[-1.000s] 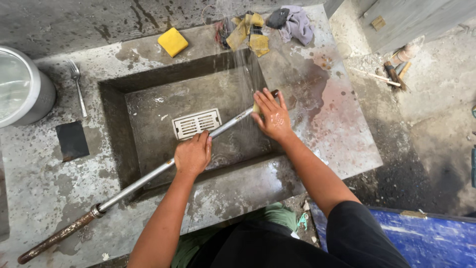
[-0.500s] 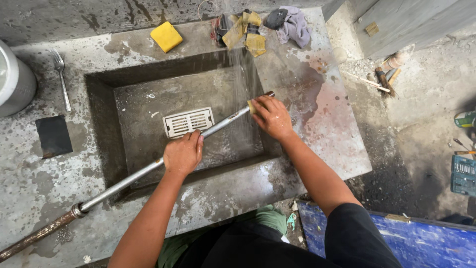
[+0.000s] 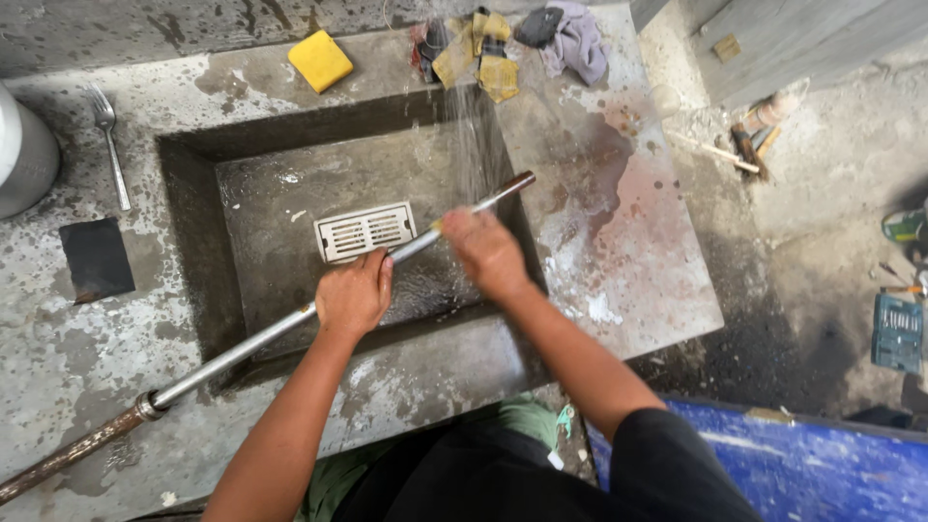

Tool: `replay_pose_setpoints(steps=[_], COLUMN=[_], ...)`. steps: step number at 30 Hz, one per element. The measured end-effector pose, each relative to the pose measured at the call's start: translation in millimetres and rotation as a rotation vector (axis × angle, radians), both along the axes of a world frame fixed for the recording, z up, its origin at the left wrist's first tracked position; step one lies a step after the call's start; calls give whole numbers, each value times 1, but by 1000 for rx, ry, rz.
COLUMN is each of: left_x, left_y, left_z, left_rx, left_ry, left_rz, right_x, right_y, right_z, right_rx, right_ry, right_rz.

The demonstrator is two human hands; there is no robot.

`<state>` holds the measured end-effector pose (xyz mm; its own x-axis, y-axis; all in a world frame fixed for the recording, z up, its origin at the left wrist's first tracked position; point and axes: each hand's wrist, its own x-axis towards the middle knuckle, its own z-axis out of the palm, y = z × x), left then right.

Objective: The person scrubs a long metal rod with a yellow sponge under running water in a concrete sink, then rinses the rod and hands. The rod is rotated and scrubbed along its length, and the sponge is rinsed before being set aside.

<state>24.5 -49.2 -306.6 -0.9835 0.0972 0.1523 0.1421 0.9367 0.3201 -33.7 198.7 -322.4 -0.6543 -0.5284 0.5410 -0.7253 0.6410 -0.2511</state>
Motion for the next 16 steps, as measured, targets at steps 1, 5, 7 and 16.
replay_pose_setpoints(steps=[1, 5, 7, 16], left_x=[4, 4, 5, 3], left_y=[1, 0, 0, 1], left_z=[-1, 0, -3, -2], left_rx=[-1, -32, -51, -47], left_ry=[-20, -74, -142, -17], left_rz=[6, 6, 13, -2], right_x=[0, -12, 10, -14], right_y=[13, 11, -11, 28], right_z=[3, 5, -6, -29], right_rx=[-6, -130, -157, -54], right_ry=[-11, 2, -42, -103], right_rz=[-71, -194, -145, -252])
